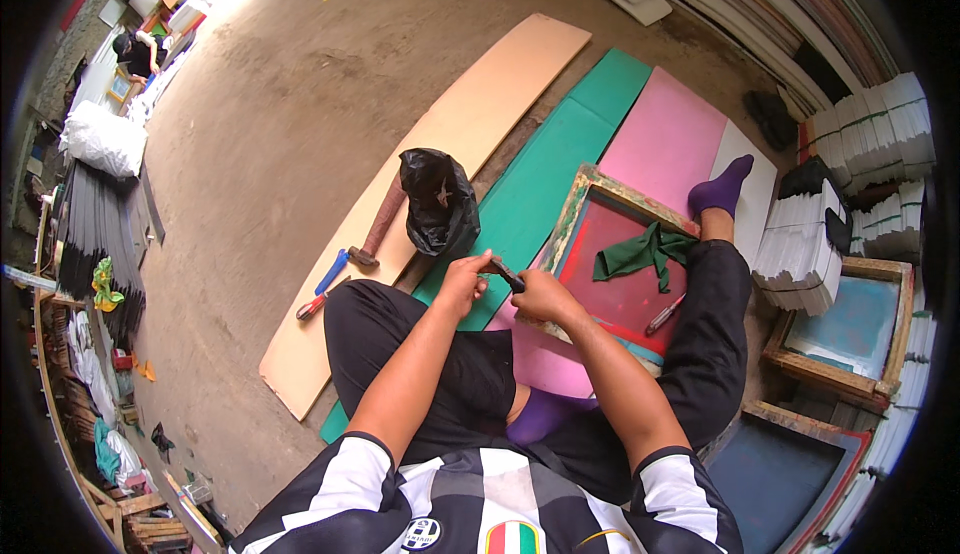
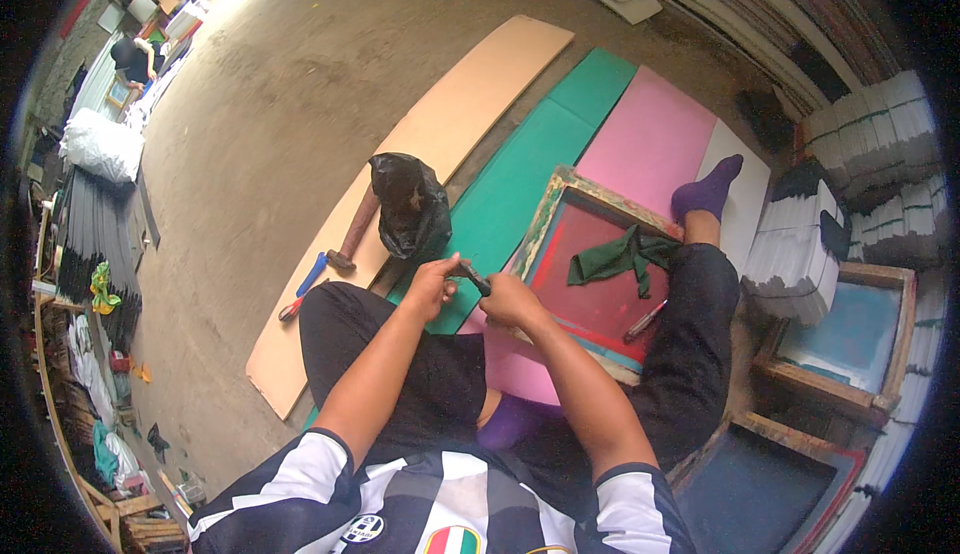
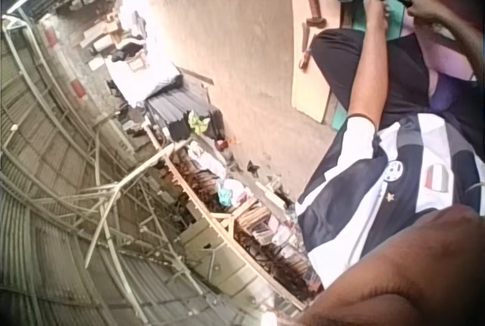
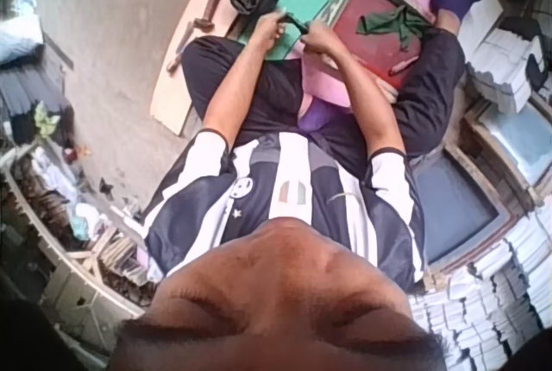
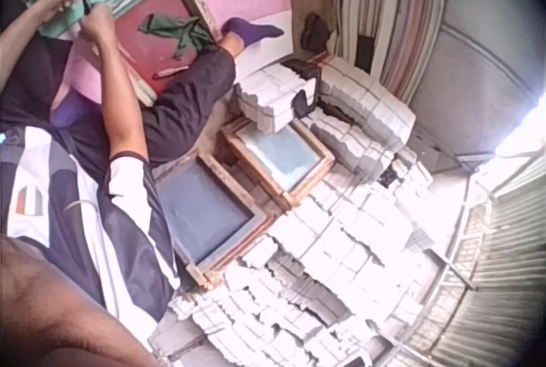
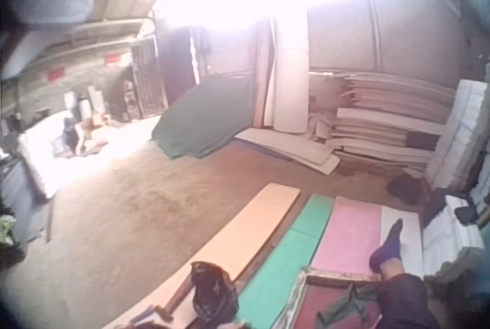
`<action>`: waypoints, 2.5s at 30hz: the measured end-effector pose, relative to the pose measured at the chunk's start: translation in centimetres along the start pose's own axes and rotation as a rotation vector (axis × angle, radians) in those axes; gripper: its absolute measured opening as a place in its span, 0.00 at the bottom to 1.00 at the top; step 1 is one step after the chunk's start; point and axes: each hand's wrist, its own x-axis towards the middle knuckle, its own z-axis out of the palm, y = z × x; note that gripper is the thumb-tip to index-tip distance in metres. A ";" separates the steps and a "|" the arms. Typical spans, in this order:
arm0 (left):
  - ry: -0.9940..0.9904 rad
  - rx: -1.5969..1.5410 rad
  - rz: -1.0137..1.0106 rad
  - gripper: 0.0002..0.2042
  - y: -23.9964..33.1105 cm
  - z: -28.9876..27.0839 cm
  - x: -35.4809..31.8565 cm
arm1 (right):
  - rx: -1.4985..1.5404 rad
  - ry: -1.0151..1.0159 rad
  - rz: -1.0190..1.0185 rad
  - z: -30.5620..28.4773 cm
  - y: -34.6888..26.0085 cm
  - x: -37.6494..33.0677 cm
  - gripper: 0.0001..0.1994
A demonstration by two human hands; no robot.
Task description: The person sits on the floor and uses a small metal tool to scrape and clean the edges of a wooden frame. They work methodically along the frame's perimeter, removing debris and smoothing the surface.
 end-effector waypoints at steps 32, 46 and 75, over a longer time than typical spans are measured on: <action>0.052 1.127 0.647 0.22 -4.3 5.5 -1.4 | 1.449 0.105 0.185 -10.5 6.4 5.6 0.22; 0.043 1.108 0.664 0.22 -4.5 5.3 -1.1 | 0.970 0.204 0.348 -12.0 5.9 5.3 0.07; -0.045 0.016 0.165 0.20 -0.4 2.5 0.5 | -0.232 0.150 -0.054 -4.5 -1.1 -1.3 0.15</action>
